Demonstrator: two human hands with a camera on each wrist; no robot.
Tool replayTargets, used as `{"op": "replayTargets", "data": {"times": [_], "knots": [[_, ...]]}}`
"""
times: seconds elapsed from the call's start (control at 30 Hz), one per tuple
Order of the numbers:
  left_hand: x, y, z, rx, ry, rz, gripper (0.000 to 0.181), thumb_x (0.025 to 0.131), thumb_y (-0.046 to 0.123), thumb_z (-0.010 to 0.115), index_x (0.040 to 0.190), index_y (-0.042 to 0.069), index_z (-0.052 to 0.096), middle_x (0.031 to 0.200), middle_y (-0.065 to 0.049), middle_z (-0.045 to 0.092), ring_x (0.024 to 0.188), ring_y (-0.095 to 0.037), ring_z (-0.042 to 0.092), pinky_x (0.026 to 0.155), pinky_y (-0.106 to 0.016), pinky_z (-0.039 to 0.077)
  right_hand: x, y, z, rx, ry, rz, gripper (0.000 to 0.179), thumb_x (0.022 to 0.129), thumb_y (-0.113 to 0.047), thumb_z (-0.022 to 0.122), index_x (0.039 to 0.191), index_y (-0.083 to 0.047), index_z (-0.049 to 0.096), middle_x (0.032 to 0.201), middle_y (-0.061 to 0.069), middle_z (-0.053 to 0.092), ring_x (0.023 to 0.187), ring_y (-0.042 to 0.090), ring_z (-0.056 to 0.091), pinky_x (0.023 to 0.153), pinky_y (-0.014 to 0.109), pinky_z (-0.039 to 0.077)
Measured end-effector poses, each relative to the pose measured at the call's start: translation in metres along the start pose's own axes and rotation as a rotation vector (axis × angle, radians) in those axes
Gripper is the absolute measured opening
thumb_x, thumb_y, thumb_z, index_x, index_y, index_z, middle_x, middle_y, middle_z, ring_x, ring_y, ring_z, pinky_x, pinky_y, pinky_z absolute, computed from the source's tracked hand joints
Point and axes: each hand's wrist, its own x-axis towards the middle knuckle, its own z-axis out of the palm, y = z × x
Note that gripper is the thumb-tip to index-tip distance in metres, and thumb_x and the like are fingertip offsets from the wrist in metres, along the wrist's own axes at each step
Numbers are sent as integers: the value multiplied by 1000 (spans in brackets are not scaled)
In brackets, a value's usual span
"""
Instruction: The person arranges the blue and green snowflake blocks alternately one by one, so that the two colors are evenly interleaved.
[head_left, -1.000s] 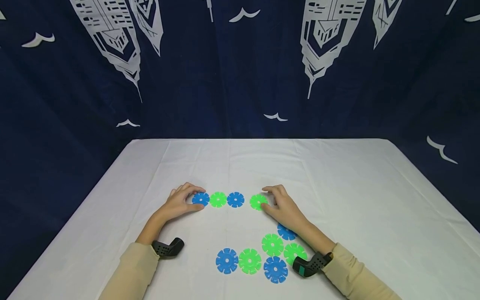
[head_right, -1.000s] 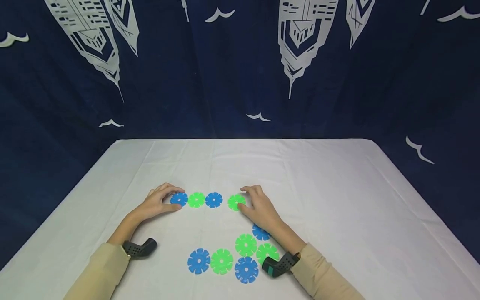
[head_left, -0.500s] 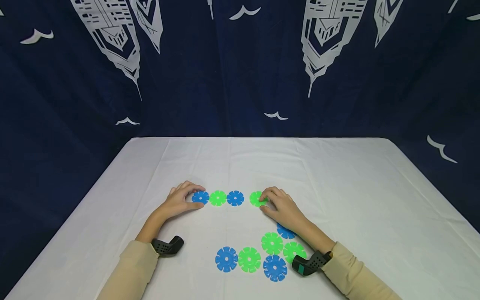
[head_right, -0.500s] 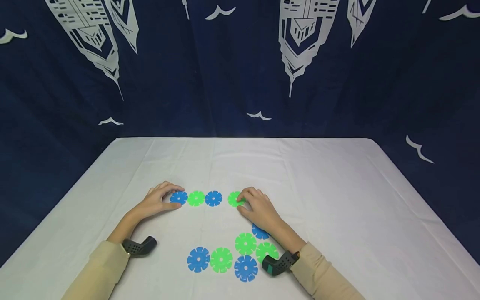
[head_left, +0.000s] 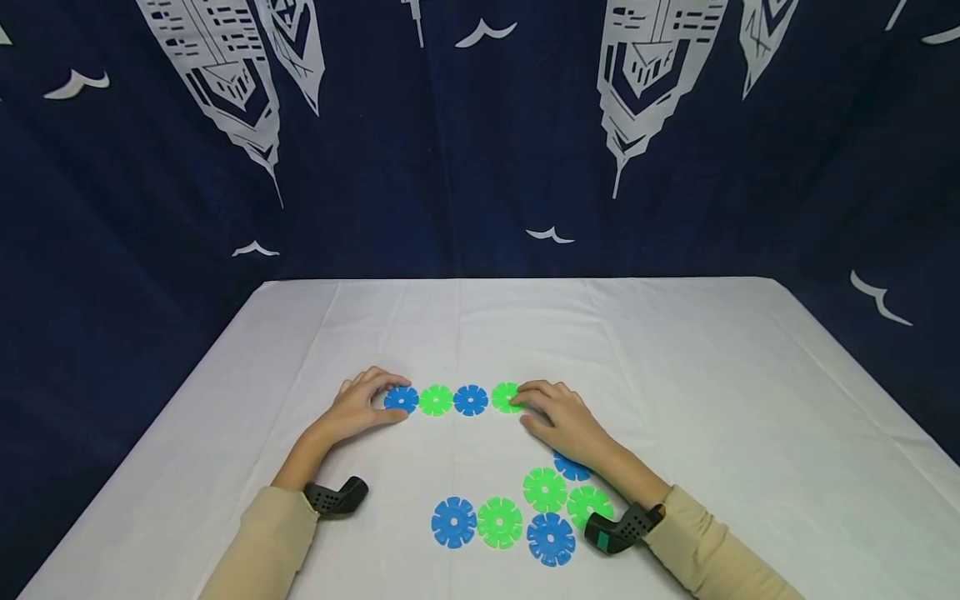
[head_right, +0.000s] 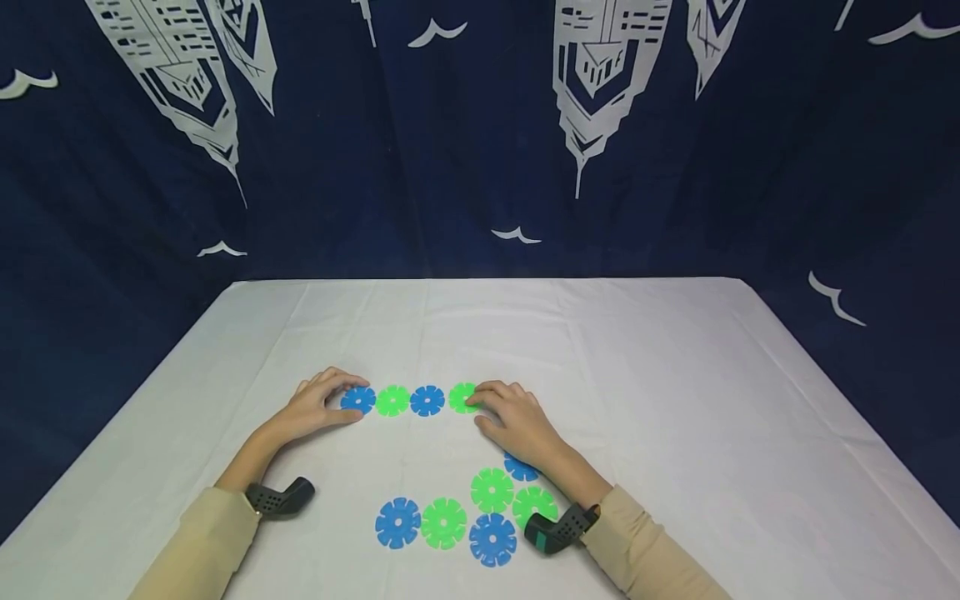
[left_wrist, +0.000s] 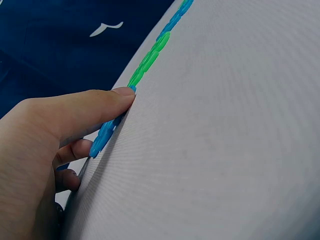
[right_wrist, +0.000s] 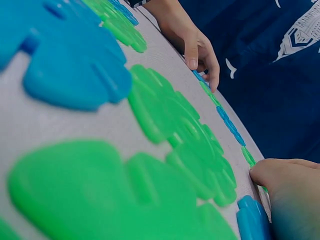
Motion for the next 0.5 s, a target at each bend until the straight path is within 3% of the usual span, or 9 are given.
{"op": "replayTargets", "data": {"times": [0.5], "knots": [[-1,1,1,-7,0,3,45,73,35,73,113,17,61,104,-3,55,98,-19,47,75,-32,25,-1,-1,-3,0,-34,-29,26,89,-25,55,115,-25,62,125,-1,54,110,19,48,86,39,34]]}}
